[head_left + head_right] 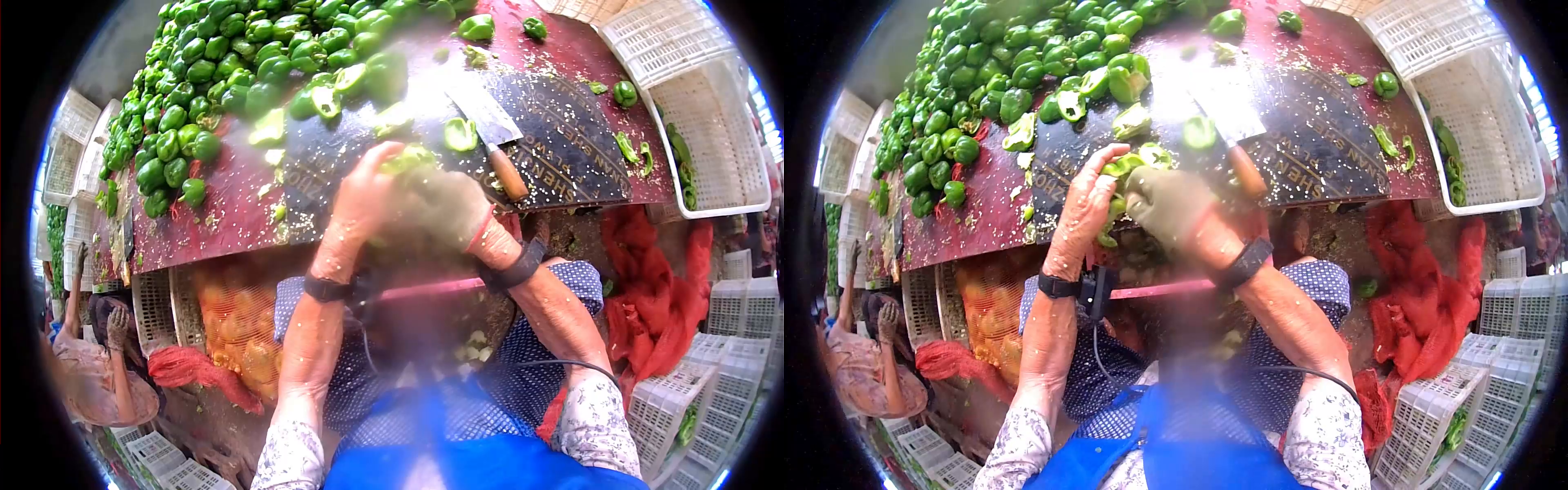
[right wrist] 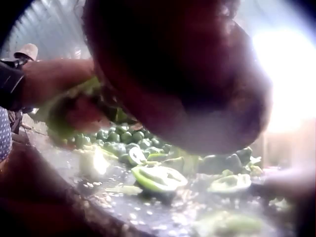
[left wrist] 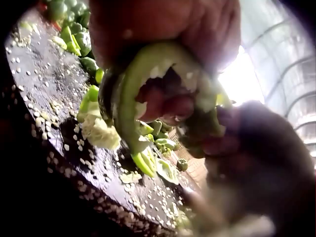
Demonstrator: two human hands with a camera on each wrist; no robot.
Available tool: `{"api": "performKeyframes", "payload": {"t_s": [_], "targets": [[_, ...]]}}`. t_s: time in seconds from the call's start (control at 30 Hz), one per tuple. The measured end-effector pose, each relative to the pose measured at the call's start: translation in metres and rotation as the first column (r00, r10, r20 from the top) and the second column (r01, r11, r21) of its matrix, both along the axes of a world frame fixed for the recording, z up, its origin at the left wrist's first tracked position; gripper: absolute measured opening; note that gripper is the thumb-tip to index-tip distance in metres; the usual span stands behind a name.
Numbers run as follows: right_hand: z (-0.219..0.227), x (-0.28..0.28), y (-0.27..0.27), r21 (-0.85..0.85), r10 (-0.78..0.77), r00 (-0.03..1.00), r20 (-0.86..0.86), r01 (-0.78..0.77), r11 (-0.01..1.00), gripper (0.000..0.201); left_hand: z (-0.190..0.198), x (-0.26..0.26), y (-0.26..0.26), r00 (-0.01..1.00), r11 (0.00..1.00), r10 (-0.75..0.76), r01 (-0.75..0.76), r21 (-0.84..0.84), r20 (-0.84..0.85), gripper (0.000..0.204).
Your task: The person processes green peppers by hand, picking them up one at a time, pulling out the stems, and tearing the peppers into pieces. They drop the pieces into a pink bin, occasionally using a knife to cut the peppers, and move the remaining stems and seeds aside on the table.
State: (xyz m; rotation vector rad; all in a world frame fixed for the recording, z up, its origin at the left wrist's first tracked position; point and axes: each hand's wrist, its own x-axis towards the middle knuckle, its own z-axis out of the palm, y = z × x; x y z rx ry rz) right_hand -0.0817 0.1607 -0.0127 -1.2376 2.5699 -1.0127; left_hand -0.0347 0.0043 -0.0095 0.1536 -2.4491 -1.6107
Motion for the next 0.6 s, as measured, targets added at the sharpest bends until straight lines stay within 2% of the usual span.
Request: {"api": "performKeyframes", "payload": {"t_s": [0.03, 0.1, 0.17, 0.2, 0.23, 0.27, 0.3, 0.33, 0.37, 0.43, 0.47, 0.5, 0.57, 0.6], "targets": [[-0.007, 0.005, 0.001, 0.008, 0.109, 0.994, 0.009, -0.11, 0.994, 0.016, -0.005, -0.002, -0.009, 0.998, 1.0, 0.0, 0.001, 0.014, -0.059, 0.042], [0.008, 0.028, 0.001, 0.067, 0.379, 0.923, 0.071, -0.384, 0.921, 0.014, 0.007, -0.006, -0.03, 0.994, 0.932, 0.104, -0.092, 0.35, -0.016, 0.034], [0.014, 0.021, 0.013, 0.213, 0.267, 0.958, 0.1, -0.283, 0.935, 0.012, 0.024, -0.002, -0.042, 0.993, 0.718, 0.113, -0.052, 0.694, -0.042, 0.03], [-0.003, -0.002, 0.021, 0.247, 0.198, 0.98, -0.016, -0.188, 0.951, 0.012, 0.032, 0.007, -0.042, 0.989, 0.648, 0.1, 0.022, 0.761, -0.113, 0.03], [-0.003, -0.019, 0.024, 0.261, 0.072, 0.995, -0.072, -0.05, 0.964, 0.015, 0.02, 0.008, -0.052, 0.967, 0.454, -0.059, 0.246, 0.856, -0.247, 0.029], [-0.003, -0.035, 0.027, 0.269, -0.056, 0.991, -0.12, 0.087, 0.959, 0.019, 0.0, 0.003, -0.052, 0.991, 0.734, -0.011, 0.1, 0.671, -0.136, 0.025], [0.011, -0.048, 0.024, 0.26, -0.236, 0.964, -0.12, 0.26, 0.93, 0.027, 0.003, -0.003, -0.045, 0.995, 0.919, 0.08, -0.051, 0.391, -0.058, 0.022], [0.023, -0.053, 0.02, 0.275, -0.33, 0.926, -0.184, 0.371, 0.887, 0.028, 0.008, -0.001, -0.039, 1.0, 0.901, 0.025, -0.023, 0.433, 0.001, 0.02], [0.03, -0.06, 0.017, 0.278, -0.423, 0.872, -0.244, 0.481, 0.831, 0.029, 0.007, 0.001, -0.046, 1.0, 0.813, -0.029, 0.022, 0.581, 0.003, 0.021], [0.017, -0.083, 0.02, 0.389, -0.45, 0.865, -0.222, 0.502, 0.773, 0.028, 0.015, 0.006, -0.05, 0.999, 0.767, 0.032, 0.001, 0.642, -0.039, 0.021], [0.009, -0.088, 0.017, 0.383, -0.459, 0.85, -0.258, 0.526, 0.759, 0.027, 0.011, 0.005, -0.052, 0.998, 0.825, 0.049, -0.02, 0.565, -0.036, 0.022], [0.0, -0.09, 0.013, 0.41, -0.429, 0.855, -0.29, 0.516, 0.752, 0.028, 0.01, 0.005, -0.047, 0.997, 0.798, 0.05, -0.009, 0.603, -0.052, 0.025], [-0.005, -0.094, 0.001, 0.45, -0.37, 0.857, -0.358, 0.506, 0.736, 0.03, 0.006, 0.005, -0.052, 0.999, 0.707, 0.012, -0.031, 0.706, 0.031, 0.02], [0.0, -0.098, -0.001, 0.546, -0.345, 0.885, -0.313, 0.465, 0.697, 0.027, 0.005, 0.004, -0.054, 1.0, 0.684, 0.025, -0.025, 0.729, 0.012, 0.023]]}}
